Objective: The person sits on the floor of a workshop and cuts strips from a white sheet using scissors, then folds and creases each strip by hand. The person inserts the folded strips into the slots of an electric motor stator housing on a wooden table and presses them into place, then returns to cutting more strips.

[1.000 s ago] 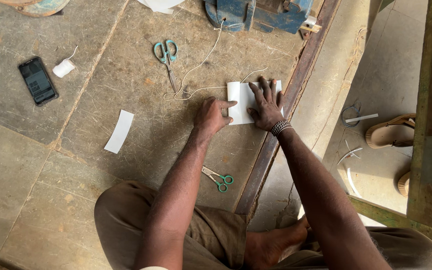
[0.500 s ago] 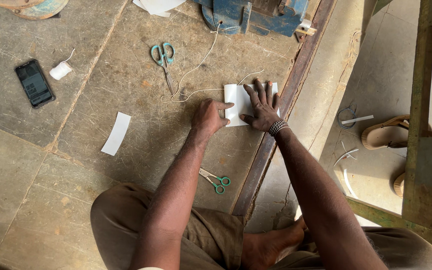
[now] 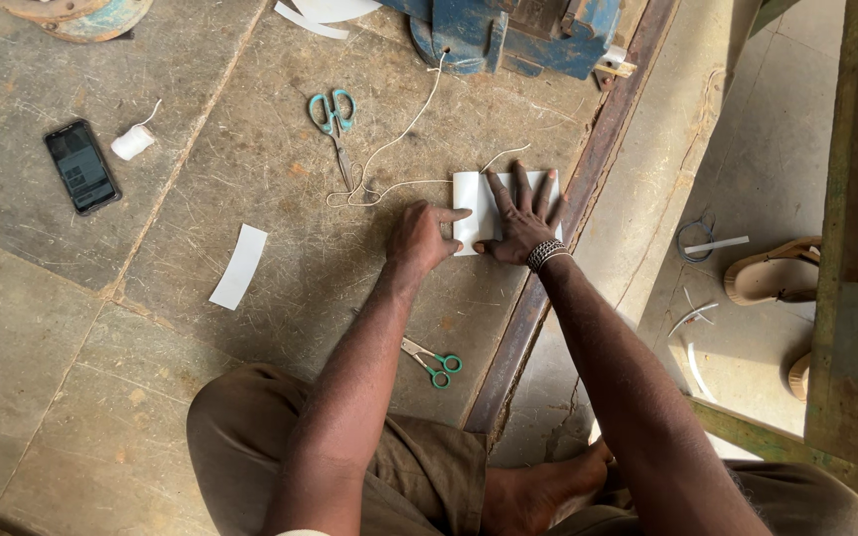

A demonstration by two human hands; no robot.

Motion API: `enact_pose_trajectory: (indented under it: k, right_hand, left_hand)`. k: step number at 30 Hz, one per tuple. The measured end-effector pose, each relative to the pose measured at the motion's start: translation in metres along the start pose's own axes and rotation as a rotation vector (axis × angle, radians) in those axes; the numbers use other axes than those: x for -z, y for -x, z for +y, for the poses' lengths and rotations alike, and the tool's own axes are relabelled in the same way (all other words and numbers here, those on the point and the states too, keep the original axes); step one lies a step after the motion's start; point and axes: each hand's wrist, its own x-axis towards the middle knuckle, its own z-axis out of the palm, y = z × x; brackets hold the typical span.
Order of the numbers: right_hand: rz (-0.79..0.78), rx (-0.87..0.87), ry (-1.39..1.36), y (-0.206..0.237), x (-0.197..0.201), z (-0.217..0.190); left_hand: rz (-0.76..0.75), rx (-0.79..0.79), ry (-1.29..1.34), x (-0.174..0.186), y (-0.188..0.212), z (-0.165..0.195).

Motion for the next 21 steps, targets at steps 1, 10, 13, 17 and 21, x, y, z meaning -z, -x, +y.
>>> enact_pose_trajectory:
  k: [1, 10, 13, 17, 21]
  right_hand:
    - [-0.052, -0.058, 0.030, -0.002, 0.000, -0.003]
    - [-0.130, -0.114, -0.022, -0.010, 0.000, -0.009]
    - [-0.142, -0.125, -0.040, -0.011, -0.001, -0.010]
    - [-0.158, -0.118, -0.023, -0.011, -0.005, -0.010]
    - [-0.184, -0.098, -0.012, -0.011, -0.008, -0.008]
  left_hand:
    - [0.001, 0.031, -0.005, -0.002, 0.004, 0.000]
    - [0.169, 0.501, -0.002, -0.011, 0.031, 0.011]
    - [0.088, 0.600, 0.002, -0.009, 0.022, 0.018]
    - [0.179, 0.659, 0.103, -0.011, 0.017, 0.023]
    - [0.283, 0.700, 0.213, -0.012, 0.015, 0.025]
